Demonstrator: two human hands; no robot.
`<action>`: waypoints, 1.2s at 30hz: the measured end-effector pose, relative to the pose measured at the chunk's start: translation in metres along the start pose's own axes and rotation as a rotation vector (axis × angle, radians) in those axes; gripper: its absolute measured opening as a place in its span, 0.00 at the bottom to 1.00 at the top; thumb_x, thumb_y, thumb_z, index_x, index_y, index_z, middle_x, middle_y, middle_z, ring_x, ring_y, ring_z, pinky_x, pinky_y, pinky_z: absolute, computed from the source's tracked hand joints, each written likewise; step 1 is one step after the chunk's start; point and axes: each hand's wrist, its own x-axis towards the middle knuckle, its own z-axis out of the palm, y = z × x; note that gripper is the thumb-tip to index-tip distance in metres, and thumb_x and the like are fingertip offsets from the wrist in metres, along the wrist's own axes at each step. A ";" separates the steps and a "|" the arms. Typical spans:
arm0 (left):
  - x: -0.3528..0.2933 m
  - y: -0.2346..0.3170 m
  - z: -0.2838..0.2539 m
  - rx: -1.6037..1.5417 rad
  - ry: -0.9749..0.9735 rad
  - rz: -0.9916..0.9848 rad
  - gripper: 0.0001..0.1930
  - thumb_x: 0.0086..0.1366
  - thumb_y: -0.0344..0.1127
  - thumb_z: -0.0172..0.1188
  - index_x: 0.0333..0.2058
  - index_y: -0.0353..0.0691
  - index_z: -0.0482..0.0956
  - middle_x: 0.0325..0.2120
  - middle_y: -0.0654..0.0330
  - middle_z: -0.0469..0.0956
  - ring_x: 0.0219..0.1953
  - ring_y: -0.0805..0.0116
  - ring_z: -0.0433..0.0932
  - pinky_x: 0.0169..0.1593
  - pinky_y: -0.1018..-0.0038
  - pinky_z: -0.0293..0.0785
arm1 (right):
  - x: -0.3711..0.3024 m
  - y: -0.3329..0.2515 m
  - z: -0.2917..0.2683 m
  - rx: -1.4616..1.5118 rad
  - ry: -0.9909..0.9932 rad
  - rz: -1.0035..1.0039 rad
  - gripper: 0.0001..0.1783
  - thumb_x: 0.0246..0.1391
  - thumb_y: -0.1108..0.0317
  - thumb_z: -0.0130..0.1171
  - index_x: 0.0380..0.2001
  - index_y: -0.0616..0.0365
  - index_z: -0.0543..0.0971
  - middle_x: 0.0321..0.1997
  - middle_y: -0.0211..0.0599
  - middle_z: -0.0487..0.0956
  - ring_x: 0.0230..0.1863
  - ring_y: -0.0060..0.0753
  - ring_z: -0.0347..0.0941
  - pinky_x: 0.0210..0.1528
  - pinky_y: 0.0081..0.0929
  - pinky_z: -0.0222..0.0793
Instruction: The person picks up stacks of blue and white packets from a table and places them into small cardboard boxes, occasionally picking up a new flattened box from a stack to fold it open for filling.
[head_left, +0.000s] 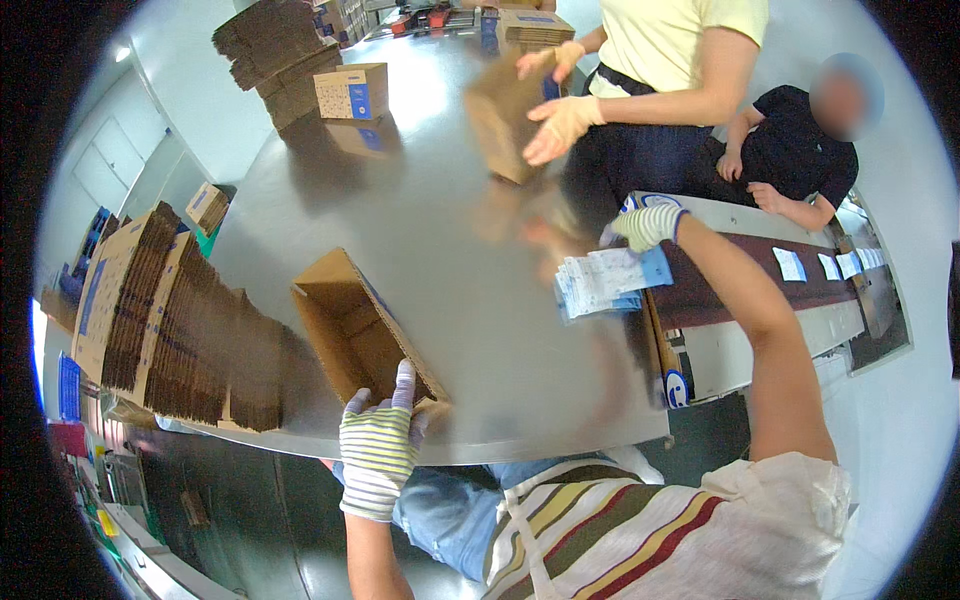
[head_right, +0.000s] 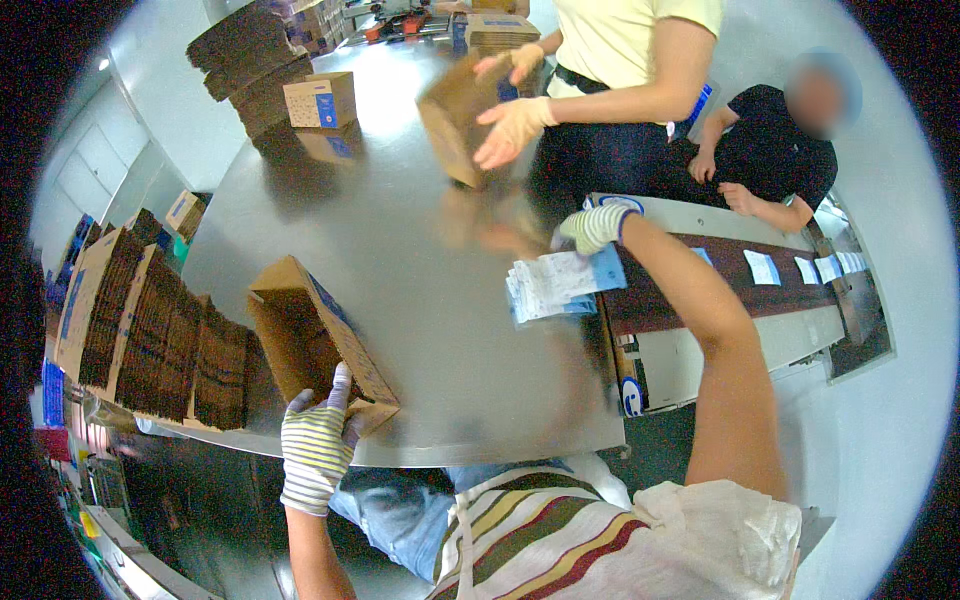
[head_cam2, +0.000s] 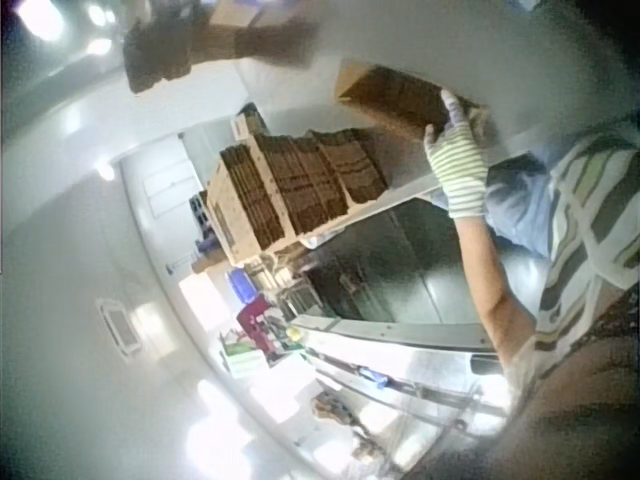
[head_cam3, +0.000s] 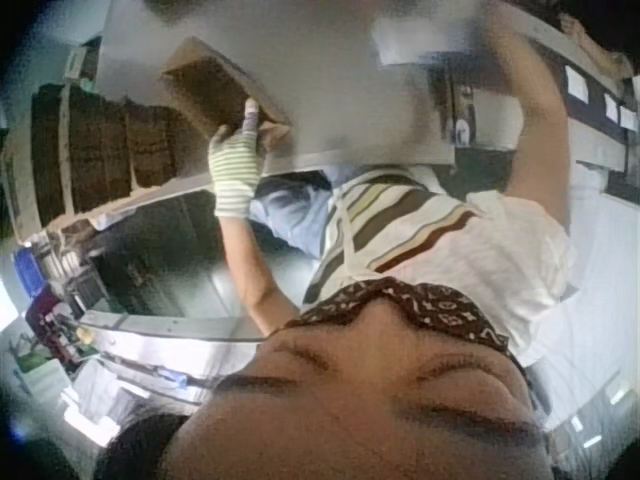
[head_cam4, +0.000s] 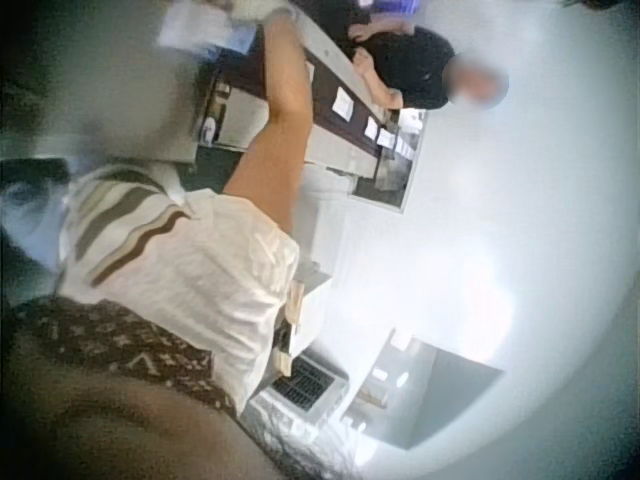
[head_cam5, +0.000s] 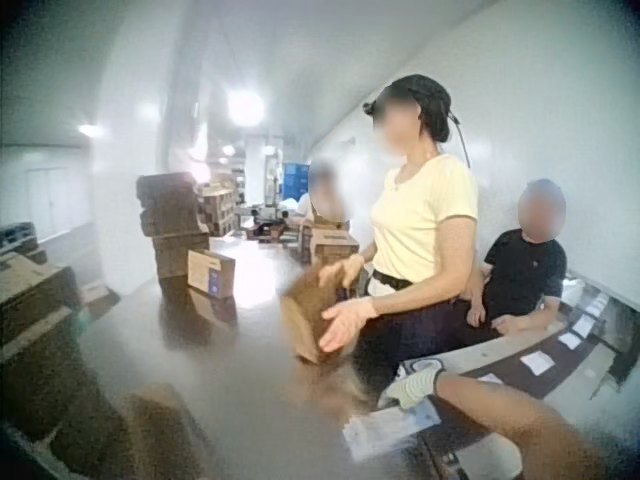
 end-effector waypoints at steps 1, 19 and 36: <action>0.001 -0.001 0.002 0.007 -0.009 0.007 0.35 0.57 0.41 0.58 0.61 0.37 0.58 0.23 0.56 0.79 0.28 0.55 0.78 0.50 0.63 0.68 | 0.018 0.010 0.013 -0.028 -0.039 -0.066 0.38 0.38 0.70 0.65 0.56 0.61 0.66 0.47 0.46 0.77 0.47 0.41 0.74 0.50 0.32 0.69; -0.015 0.000 0.035 0.061 0.120 -0.041 0.36 0.54 0.42 0.60 0.59 0.34 0.58 0.12 0.52 0.69 0.14 0.52 0.69 0.22 0.58 0.64 | 0.056 -0.217 0.083 -0.144 0.946 -0.613 0.21 0.52 0.59 0.52 0.50 0.47 0.72 0.45 0.34 0.75 0.44 0.39 0.72 0.47 0.37 0.68; -0.021 0.097 -0.046 0.105 -0.071 -0.073 0.22 0.58 0.39 0.51 0.51 0.40 0.69 0.18 0.58 0.77 0.22 0.61 0.78 0.29 0.63 0.72 | -0.015 -0.296 -0.011 -0.059 0.819 -0.729 0.32 0.36 0.50 0.61 0.45 0.58 0.75 0.45 0.46 0.77 0.48 0.44 0.72 0.56 0.42 0.61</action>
